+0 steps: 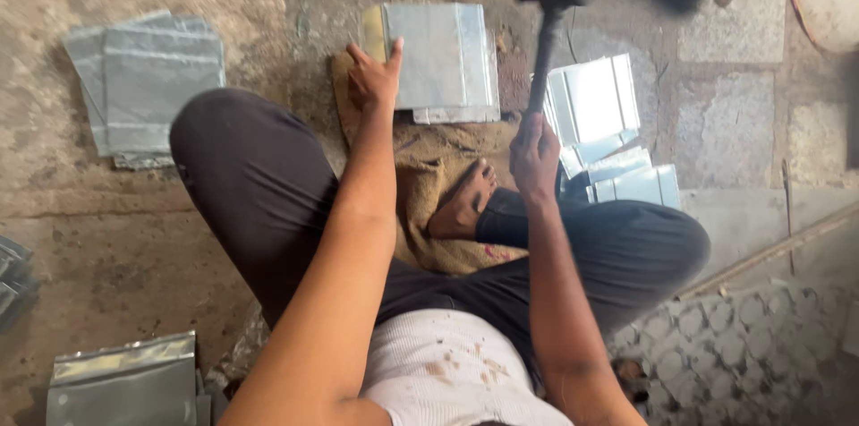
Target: The person sits on the floor and uses a hammer to repeatedly strike a rectangular metal sheet placed on a cloth. The person holds the sheet steady with one hand while striking it with the other, occasionally adjusting the sheet's position.
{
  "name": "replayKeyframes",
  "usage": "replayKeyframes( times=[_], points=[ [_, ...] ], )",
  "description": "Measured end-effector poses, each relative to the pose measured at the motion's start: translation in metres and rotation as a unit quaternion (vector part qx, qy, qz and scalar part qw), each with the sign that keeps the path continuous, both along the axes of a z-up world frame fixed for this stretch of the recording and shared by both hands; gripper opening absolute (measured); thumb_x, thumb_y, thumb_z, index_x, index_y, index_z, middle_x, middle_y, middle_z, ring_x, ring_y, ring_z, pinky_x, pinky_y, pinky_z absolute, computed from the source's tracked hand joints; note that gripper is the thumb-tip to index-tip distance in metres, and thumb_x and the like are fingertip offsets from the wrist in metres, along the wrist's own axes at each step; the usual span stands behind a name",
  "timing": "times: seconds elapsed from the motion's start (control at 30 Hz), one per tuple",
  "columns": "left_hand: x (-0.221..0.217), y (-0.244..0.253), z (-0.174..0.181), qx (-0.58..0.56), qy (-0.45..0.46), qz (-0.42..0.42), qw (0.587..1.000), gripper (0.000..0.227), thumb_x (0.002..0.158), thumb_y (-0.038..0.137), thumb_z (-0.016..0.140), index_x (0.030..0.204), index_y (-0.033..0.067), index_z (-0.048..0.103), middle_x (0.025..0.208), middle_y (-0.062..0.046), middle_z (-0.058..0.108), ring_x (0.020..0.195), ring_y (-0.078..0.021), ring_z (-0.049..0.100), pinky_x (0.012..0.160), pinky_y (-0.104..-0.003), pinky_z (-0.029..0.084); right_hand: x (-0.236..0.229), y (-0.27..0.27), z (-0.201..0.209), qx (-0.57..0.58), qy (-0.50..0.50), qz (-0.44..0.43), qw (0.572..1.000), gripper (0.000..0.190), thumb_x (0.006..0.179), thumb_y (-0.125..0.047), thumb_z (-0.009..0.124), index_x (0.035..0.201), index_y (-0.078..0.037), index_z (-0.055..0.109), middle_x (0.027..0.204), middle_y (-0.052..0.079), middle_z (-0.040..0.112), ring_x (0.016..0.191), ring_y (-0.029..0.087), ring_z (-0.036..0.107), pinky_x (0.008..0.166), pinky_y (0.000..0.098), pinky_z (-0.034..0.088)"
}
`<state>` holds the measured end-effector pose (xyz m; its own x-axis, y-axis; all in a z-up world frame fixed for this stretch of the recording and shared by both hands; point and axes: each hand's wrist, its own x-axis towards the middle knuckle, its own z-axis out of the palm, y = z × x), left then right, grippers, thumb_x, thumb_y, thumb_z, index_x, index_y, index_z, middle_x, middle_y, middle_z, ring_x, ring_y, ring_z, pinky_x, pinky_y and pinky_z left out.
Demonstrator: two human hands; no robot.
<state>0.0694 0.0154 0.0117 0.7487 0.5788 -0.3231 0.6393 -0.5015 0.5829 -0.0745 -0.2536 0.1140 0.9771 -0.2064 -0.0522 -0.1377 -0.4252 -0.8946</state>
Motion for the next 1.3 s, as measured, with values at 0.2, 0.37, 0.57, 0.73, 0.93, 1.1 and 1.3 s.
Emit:
replayKeyframes(
  times=[0.2, 0.37, 0.57, 0.73, 0.93, 1.1, 1.3],
  points=[
    [0.003, -0.004, -0.007, -0.012, -0.009, -0.002, 1.0, 0.092, 0.083, 0.09, 0.055, 0.13, 0.011, 0.044, 0.093, -0.017, 0.073, 0.082, -0.0354, 0.075, 0.058, -0.048, 0.059, 0.003, 0.006, -0.035, -0.161, 0.013, 0.054, 0.985, 0.05, 0.111, -0.048, 0.037, 0.11, -0.003, 0.059, 0.063, -0.002, 0.054, 0.054, 0.005, 0.052, 0.047, 0.0231, 0.041],
    [0.013, -0.001, -0.008, -0.008, -0.012, -0.008, 1.0, 0.094, 0.082, 0.088, 0.052, 0.131, 0.0082, 0.039, 0.079, -0.015, 0.071, 0.062, -0.027, 0.073, 0.041, -0.037, 0.056, -0.01, 0.006, -0.002, -0.057, -0.012, 0.022, 0.998, 0.052, 0.119, -0.045, 0.04, 0.096, -0.001, 0.059, 0.068, 0.003, 0.05, 0.057, 0.01, 0.048, 0.049, 0.0312, 0.038],
    [0.014, -0.004, -0.016, -0.02, 0.005, -0.012, 1.0, 0.098, 0.083, 0.089, 0.05, 0.136, 0.0069, 0.038, 0.076, -0.011, 0.071, 0.057, -0.0238, 0.071, 0.039, -0.032, 0.052, -0.016, 0.029, -0.021, -0.145, 0.037, 0.022, 0.989, 0.044, 0.111, -0.041, 0.039, 0.097, -0.004, 0.057, 0.063, 0.002, 0.056, 0.051, 0.011, 0.055, 0.045, 0.0333, 0.042],
    [0.005, 0.002, -0.031, 0.026, -0.019, 0.0, 0.999, 0.111, 0.081, 0.092, 0.053, 0.14, -0.0007, 0.035, 0.08, -0.017, 0.071, 0.066, -0.03, 0.074, 0.046, -0.04, 0.057, -0.017, 0.001, 0.007, -0.096, 0.074, -0.021, 0.992, 0.053, 0.117, -0.039, 0.038, 0.083, -0.003, 0.057, 0.068, 0.009, 0.054, 0.058, 0.018, 0.053, 0.054, 0.0384, 0.044],
    [0.023, -0.003, -0.032, 0.065, -0.084, -0.023, 0.994, 0.104, 0.086, 0.089, 0.058, 0.135, -0.0008, 0.038, 0.084, -0.019, 0.071, 0.072, -0.0329, 0.075, 0.051, -0.042, 0.059, -0.043, 0.006, -0.028, -0.137, 0.0, 0.014, 0.99, 0.05, 0.11, -0.043, 0.041, 0.097, 0.0, 0.062, 0.069, 0.006, 0.059, 0.058, 0.015, 0.056, 0.054, 0.0343, 0.045],
    [0.03, -0.001, -0.027, 0.026, -0.045, -0.027, 0.998, 0.093, 0.086, 0.087, 0.054, 0.125, 0.0036, 0.04, 0.082, -0.018, 0.069, 0.068, -0.0317, 0.075, 0.048, -0.04, 0.059, -0.029, 0.006, 0.019, -0.068, 0.095, -0.004, 0.993, 0.051, 0.11, -0.046, 0.044, 0.09, -0.003, 0.063, 0.068, 0.002, 0.058, 0.057, 0.011, 0.054, 0.048, 0.0319, 0.045],
    [0.031, -0.004, -0.037, 0.056, -0.014, -0.031, 0.998, 0.089, 0.087, 0.088, 0.05, 0.12, 0.0059, 0.041, 0.073, -0.009, 0.065, 0.055, -0.0213, 0.068, 0.039, -0.032, 0.049, -0.041, -0.018, 0.047, 0.076, -0.181, 0.038, 0.98, 0.053, 0.113, -0.054, 0.035, 0.085, -0.014, 0.054, 0.06, -0.004, 0.043, 0.047, 0.005, 0.04, 0.038, 0.0245, 0.032]
  ],
)
